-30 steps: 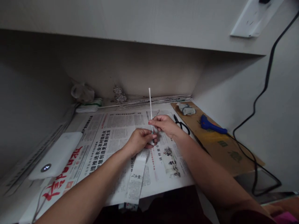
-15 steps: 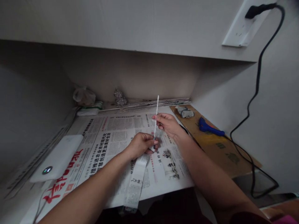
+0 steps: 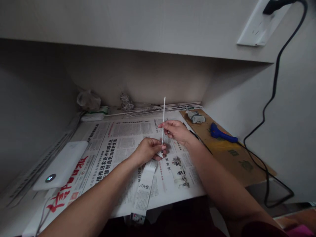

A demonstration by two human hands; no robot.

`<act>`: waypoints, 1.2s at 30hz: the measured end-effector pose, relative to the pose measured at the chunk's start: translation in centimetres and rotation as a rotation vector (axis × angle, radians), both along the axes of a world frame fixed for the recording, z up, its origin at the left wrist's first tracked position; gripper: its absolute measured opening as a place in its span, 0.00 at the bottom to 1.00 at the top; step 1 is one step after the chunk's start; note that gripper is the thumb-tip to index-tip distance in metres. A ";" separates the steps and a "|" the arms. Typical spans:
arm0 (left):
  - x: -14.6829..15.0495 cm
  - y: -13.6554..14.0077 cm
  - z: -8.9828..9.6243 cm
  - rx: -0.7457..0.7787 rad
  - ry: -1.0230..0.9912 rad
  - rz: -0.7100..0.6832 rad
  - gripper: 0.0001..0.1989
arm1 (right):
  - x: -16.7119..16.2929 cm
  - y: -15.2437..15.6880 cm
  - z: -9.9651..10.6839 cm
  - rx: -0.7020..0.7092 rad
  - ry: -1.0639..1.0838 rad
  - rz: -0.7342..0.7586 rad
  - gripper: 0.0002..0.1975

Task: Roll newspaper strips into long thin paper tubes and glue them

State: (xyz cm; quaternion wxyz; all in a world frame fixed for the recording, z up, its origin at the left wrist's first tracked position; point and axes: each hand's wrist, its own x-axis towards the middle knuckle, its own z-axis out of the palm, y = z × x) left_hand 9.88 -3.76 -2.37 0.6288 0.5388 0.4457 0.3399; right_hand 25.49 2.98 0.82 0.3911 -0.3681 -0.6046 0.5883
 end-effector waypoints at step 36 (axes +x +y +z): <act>-0.2 0.3 -0.2 0.004 -0.033 0.033 0.14 | 0.0 0.0 -0.9 -0.049 -0.026 0.121 0.14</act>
